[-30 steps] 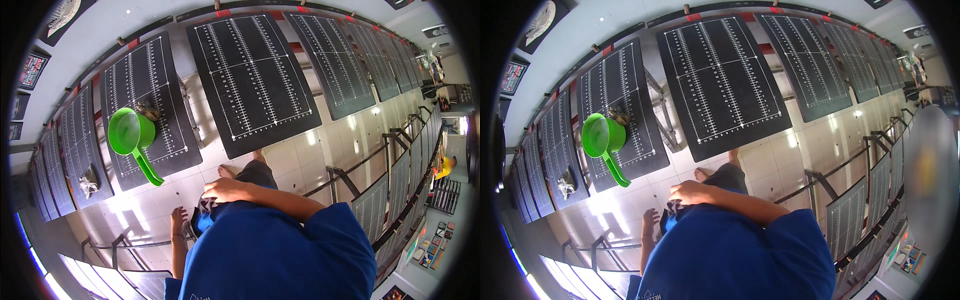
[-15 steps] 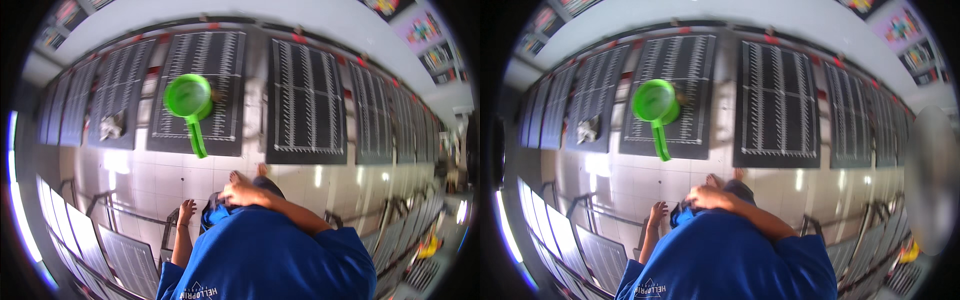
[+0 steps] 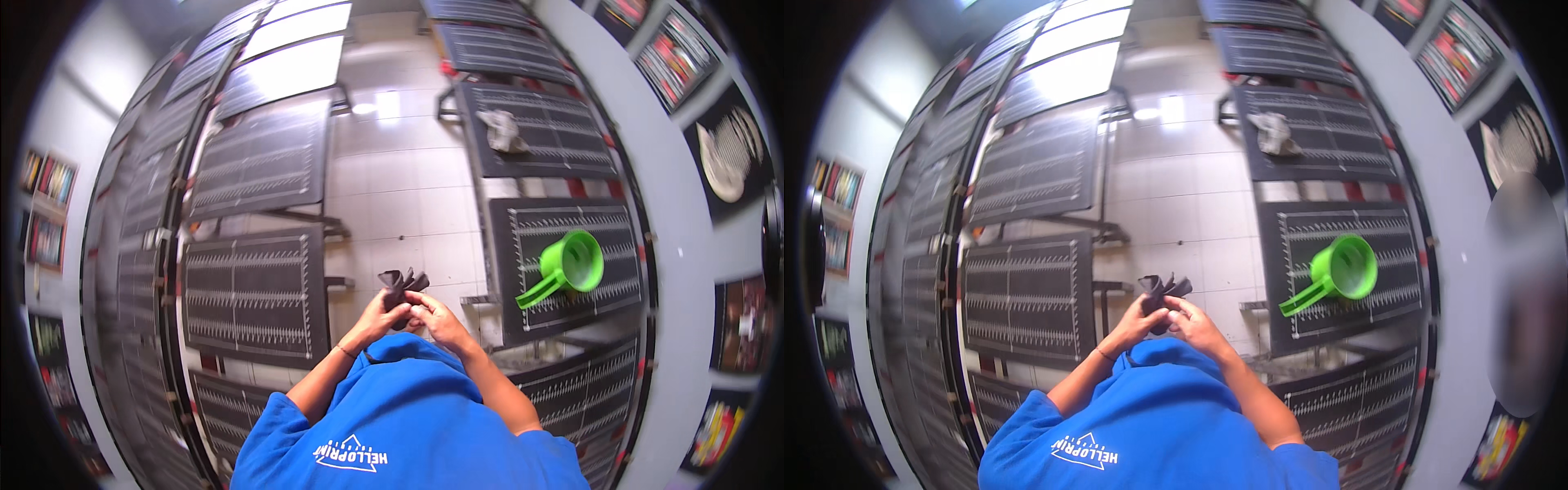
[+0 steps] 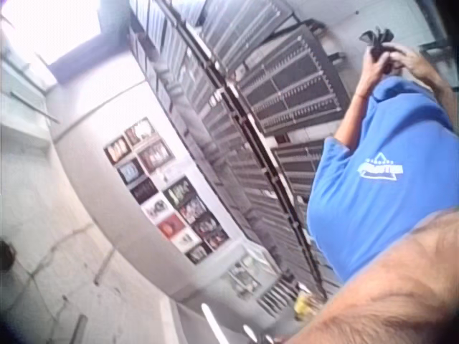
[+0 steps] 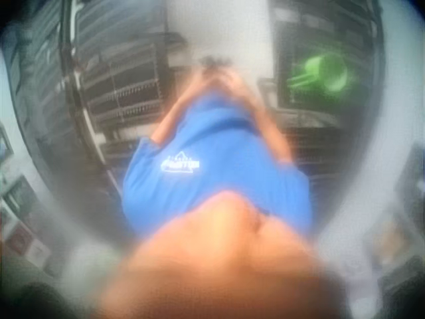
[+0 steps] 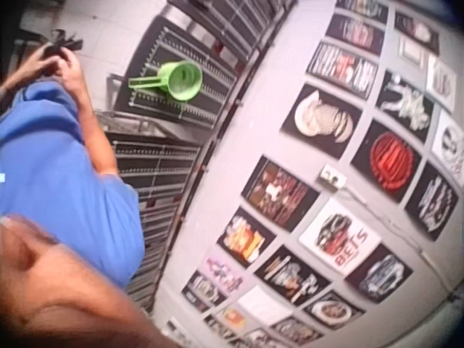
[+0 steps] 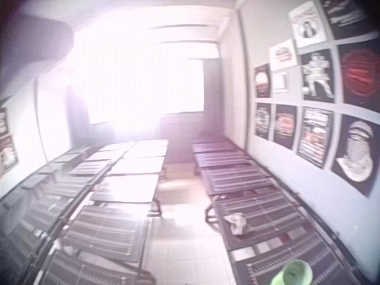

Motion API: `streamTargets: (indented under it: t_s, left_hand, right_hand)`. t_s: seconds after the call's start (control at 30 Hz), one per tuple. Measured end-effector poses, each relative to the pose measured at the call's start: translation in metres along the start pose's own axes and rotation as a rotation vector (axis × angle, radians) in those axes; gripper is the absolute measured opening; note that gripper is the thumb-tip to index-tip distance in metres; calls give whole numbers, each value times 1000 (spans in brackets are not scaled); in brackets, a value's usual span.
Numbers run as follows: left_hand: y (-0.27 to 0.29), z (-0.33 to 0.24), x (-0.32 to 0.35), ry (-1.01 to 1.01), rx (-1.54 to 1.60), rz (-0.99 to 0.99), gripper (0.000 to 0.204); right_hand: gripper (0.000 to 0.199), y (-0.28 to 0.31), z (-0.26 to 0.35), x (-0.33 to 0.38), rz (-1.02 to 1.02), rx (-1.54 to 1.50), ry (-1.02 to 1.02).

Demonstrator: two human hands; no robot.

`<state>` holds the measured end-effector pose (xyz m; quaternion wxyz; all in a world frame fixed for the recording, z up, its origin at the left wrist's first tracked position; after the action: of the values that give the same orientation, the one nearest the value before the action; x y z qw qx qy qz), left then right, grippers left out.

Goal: The person wipes a large black screen with a cloth, then pours liquid from a green scoop onto the screen and spreads it with their hand. The person continues wiping the screen with the cloth.

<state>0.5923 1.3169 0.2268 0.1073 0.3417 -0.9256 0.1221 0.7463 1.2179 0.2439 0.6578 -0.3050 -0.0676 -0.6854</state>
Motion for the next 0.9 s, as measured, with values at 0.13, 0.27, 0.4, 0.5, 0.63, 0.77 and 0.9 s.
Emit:
streamTargets:
  t_s: [0.13, 0.27, 0.4, 0.5, 0.63, 0.77, 0.9]
  left_hand:
    - [59, -6, 76, -187, -351, -591, 33]
    - [156, 59, 219, -103, -316, -1197, 23]
    - [193, 63, 247, -106, -739, -1429, 33]
    - [202, 31, 179, 421, -1049, -1042, 59]
    - [215, -8, 94, 609, -1422, -750, 83]
    - [158, -84, -75, -278, -1232, -399, 47]
    - [32, -103, -219, -268, -930, 311, 40]
  right_hand:
    - [47, -17, -15, 3, 155, 94, -102]
    - [41, -19, -24, 17, 241, 127, -180]
    - [38, -1, -24, 23, 205, 79, -193]
    - [37, 17, -18, 29, 142, 82, -137]
    - [36, 43, 10, 44, 59, 9, -96]
    - [36, 87, 49, 61, -219, -127, -52]
    - [25, 150, 98, 69, -600, -48, 256]
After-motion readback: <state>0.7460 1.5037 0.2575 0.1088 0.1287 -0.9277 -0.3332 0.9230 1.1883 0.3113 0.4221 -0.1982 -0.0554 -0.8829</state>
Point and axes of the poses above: each hand's wrist, its own x-axis away from the middle knuckle, its own y-axis out of the back of the hand, z = x × y, the point moved 2 cm from there along -x, towards the middle knuckle, and after that the axes turned 8 degrees about -y, right-handed, at the moved point
